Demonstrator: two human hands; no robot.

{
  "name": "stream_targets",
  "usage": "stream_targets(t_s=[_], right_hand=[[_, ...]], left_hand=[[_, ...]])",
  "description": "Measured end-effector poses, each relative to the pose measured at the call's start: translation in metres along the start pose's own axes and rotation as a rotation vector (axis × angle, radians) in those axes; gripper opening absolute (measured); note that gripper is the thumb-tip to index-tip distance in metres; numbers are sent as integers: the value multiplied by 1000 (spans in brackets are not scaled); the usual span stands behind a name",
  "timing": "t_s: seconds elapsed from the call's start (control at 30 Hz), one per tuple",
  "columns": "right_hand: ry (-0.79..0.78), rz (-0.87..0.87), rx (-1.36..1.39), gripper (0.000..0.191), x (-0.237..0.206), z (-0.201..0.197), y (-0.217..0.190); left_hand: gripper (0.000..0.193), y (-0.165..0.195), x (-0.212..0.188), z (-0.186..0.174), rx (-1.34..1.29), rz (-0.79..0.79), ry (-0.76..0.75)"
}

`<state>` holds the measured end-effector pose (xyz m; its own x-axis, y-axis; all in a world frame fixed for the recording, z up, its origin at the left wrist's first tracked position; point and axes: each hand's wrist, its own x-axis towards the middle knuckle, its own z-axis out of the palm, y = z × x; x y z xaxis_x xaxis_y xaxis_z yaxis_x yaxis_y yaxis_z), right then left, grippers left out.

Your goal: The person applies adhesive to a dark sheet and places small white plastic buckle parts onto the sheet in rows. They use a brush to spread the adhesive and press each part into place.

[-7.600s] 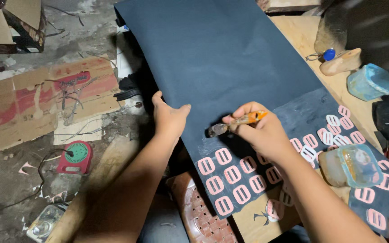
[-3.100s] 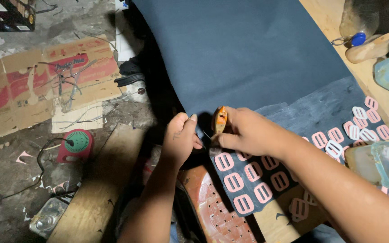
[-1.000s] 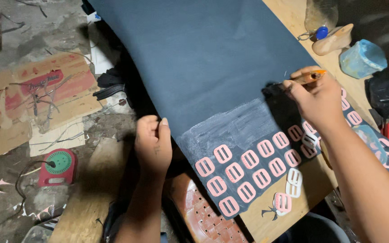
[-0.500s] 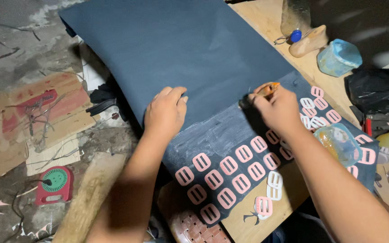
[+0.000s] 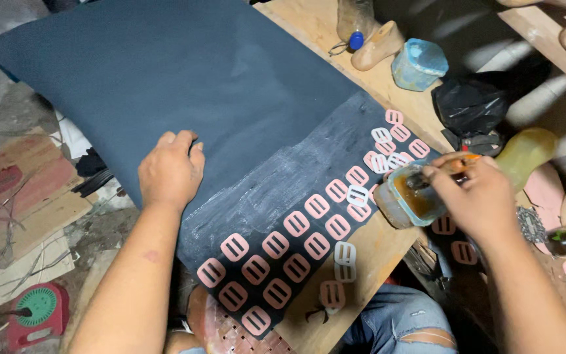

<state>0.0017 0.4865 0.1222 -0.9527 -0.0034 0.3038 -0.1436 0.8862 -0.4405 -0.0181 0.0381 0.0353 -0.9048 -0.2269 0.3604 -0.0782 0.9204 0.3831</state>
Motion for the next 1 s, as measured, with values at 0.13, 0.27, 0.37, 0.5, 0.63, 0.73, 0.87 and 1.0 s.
stream_targets(t_s=[0.13,0.27,0.37,0.5,0.63,0.73,0.87,1.0], right_hand=[[36,-136,-44,16,-4,-1,7],[244,-190,23,16,-21,-39,8],[140,-219,-9,19,-28,-55,-3],[-157,130,705,20,-21,-49,-23],[-333,114,859,17,36,5,-51],[-329,-85,423,20,77,67,-83],[-250,-257,425,25,82,113,-112],[-325,-480,414,21,57,123,-123]], left_hand=[[23,4,0,-3,30,-8,-1],[24,7,1,-4,33,-27,-8],[26,10,4,-5,54,-17,-15],[28,11,2,-7,64,-36,-24],[28,12,2,-9,47,-61,-44],[28,12,3,-9,43,-63,-39],[28,10,5,-7,39,-64,-45],[29,8,4,-5,24,-66,-43]])
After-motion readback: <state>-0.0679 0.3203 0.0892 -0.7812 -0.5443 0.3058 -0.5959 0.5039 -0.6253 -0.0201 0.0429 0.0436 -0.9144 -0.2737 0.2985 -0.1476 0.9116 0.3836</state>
